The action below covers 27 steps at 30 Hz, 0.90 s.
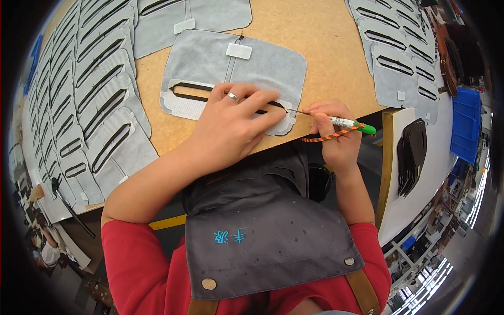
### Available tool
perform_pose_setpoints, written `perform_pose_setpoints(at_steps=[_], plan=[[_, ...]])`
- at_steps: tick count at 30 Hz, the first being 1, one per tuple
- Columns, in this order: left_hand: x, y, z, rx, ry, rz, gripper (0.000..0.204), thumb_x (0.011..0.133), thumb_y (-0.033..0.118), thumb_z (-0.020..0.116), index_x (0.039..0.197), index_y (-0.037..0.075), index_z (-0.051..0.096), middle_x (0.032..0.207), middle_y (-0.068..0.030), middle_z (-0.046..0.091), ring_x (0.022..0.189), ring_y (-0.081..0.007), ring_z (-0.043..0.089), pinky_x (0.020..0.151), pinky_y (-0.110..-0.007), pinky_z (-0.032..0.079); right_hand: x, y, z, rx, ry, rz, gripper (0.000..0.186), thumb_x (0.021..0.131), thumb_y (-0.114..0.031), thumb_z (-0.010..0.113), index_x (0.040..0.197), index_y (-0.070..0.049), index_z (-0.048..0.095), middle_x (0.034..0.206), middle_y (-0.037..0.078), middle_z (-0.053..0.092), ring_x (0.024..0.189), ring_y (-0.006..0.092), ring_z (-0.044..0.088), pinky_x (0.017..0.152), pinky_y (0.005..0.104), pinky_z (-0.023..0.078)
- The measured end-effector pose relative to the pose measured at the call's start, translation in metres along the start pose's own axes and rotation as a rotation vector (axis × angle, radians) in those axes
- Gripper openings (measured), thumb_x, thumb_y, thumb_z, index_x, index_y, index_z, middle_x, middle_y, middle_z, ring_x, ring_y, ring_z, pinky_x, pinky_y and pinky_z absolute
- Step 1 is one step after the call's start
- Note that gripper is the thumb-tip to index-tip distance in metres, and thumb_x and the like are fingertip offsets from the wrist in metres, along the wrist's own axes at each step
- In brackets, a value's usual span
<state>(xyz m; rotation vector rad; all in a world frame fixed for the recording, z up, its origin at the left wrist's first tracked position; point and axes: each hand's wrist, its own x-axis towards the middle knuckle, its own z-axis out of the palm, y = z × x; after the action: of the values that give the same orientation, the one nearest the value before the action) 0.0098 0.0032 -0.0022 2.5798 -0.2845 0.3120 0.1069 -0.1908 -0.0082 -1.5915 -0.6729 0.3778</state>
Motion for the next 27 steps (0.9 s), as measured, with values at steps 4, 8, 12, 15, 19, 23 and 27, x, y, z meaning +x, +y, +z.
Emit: perform_pose_setpoints(at_steps=[4,8,12,15,19,23,27], plan=[[-0.001,0.006,0.003,0.175,0.018,0.063,0.037,0.070,0.017,0.069,0.106,0.024,0.063,0.117,-0.0016,0.055,0.097,-0.0196,0.053,0.081,-0.040,0.036,0.001,0.001,0.000,-0.089,-0.013,-0.068,0.002,0.086,-0.001,0.059,0.087,0.000,0.058,0.082,0.008,0.062,0.067,0.0120,0.053,0.059,0.0246,0.042],[-0.001,0.006,0.006,0.193,0.057,0.087,0.036,0.070,0.021,0.069,0.105,0.027,0.062,0.114,-0.0020,0.054,0.095,-0.0184,0.053,0.082,-0.041,0.036,0.001,0.003,-0.007,-0.165,-0.047,-0.037,0.004,0.089,-0.005,0.057,0.089,-0.001,0.057,0.076,0.007,0.060,0.066,0.0109,0.053,0.058,0.0232,0.042],[0.000,0.003,0.000,-0.013,0.120,0.073,0.033,0.071,0.008,0.066,0.102,0.019,0.062,0.103,-0.0040,0.056,0.088,-0.0208,0.053,0.081,-0.037,0.036,0.005,-0.003,-0.012,0.343,0.021,0.148,0.015,0.096,-0.017,0.050,0.096,-0.002,0.055,0.079,0.007,0.059,0.066,0.0096,0.055,0.060,0.0209,0.044],[0.002,-0.005,-0.003,-0.131,0.184,-0.018,0.031,0.071,-0.001,0.061,0.099,0.012,0.061,0.095,-0.0054,0.057,0.085,-0.0225,0.053,0.080,-0.035,0.036,-0.006,0.002,-0.004,-0.207,0.033,-0.163,0.016,0.094,-0.017,0.053,0.099,-0.002,0.054,0.093,0.011,0.064,0.083,0.0169,0.062,0.073,0.0275,0.050],[0.004,-0.006,-0.005,-0.144,0.191,-0.028,0.026,0.074,-0.003,0.058,0.097,0.009,0.061,0.093,-0.0052,0.060,0.085,-0.0226,0.054,0.080,-0.034,0.036,-0.015,0.015,0.005,-0.440,-0.073,-0.391,0.031,0.080,-0.019,0.070,0.103,-0.006,0.053,0.107,0.013,0.062,0.099,0.0272,0.059,0.086,0.0350,0.046],[0.005,0.000,-0.003,-0.094,0.119,0.162,0.027,0.074,-0.003,0.057,0.099,0.008,0.061,0.097,-0.0040,0.061,0.092,-0.0221,0.056,0.086,-0.034,0.037,-0.021,0.019,0.009,-0.645,-0.104,-0.509,0.039,0.075,-0.025,0.073,0.106,-0.010,0.054,0.117,0.008,0.059,0.112,0.0248,0.053,0.097,0.0376,0.039],[0.003,0.001,-0.003,0.016,0.038,0.189,0.030,0.076,-0.002,0.057,0.104,0.008,0.060,0.099,-0.0054,0.062,0.097,-0.0228,0.056,0.089,-0.035,0.038,-0.024,0.028,0.008,-0.844,-0.125,-0.567,0.038,0.074,-0.027,0.073,0.105,-0.013,0.056,0.118,0.003,0.057,0.117,0.0199,0.050,0.102,0.0371,0.035]])
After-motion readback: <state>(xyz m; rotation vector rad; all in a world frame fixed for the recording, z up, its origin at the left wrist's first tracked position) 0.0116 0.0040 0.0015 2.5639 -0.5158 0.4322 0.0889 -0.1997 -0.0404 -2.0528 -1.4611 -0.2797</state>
